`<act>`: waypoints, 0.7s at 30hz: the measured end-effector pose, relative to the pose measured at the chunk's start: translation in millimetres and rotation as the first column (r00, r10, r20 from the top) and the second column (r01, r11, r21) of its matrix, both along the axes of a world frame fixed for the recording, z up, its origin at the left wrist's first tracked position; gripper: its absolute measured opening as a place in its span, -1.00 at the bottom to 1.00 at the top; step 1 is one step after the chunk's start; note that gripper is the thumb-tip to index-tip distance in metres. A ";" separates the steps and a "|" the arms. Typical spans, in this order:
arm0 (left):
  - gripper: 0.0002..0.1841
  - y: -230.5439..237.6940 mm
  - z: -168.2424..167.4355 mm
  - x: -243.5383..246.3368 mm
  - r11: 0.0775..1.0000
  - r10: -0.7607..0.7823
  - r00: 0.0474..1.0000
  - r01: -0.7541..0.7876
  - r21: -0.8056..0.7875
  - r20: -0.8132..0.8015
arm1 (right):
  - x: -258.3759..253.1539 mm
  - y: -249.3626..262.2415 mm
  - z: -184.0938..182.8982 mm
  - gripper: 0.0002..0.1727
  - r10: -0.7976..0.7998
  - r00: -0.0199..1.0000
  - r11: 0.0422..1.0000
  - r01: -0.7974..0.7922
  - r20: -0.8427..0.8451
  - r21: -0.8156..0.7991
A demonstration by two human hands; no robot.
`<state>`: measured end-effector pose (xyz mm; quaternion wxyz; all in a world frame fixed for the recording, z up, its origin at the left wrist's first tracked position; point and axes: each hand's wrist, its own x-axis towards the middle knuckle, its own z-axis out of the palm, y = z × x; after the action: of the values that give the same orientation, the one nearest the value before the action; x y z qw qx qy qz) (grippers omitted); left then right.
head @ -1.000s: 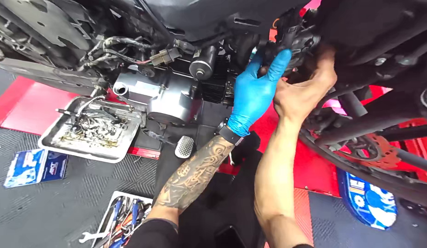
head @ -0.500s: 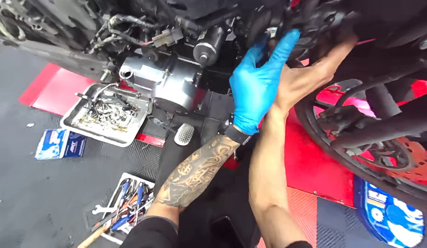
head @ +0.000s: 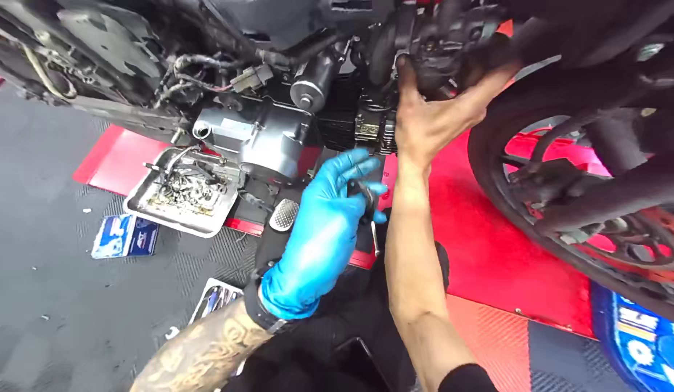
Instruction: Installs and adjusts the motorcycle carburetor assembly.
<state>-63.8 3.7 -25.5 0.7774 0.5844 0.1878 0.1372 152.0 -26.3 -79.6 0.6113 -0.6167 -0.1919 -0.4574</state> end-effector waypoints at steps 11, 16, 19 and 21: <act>-0.71 17.4 13.8 72.9 0.682 0.180 0.961 -0.274 0.678 0.207 | 0.1 0.3 -4.1 -0.12 0.155 0.988 0.979 -0.154 0.005 0.131; -0.65 10.1 5.4 90.4 0.671 0.202 0.932 -0.356 0.650 0.302 | -1.2 -0.8 -4.3 -0.17 0.163 0.987 0.974 -0.161 0.002 0.157; -0.61 10.3 8.4 92.7 0.692 0.192 0.933 -0.349 0.632 0.305 | -2.1 -2.5 -4.2 -0.18 0.172 0.985 0.974 -0.166 -0.026 0.151; -0.59 11.2 13.3 92.0 0.721 0.187 0.938 -0.333 0.607 0.293 | -1.4 -2.9 -4.7 -0.19 0.181 0.983 0.973 -0.173 -0.038 0.155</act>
<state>28.2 15.0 -12.1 0.5151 0.7662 0.1257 0.3630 150.6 -29.3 -84.3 0.6994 -0.5606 -0.1950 -0.3982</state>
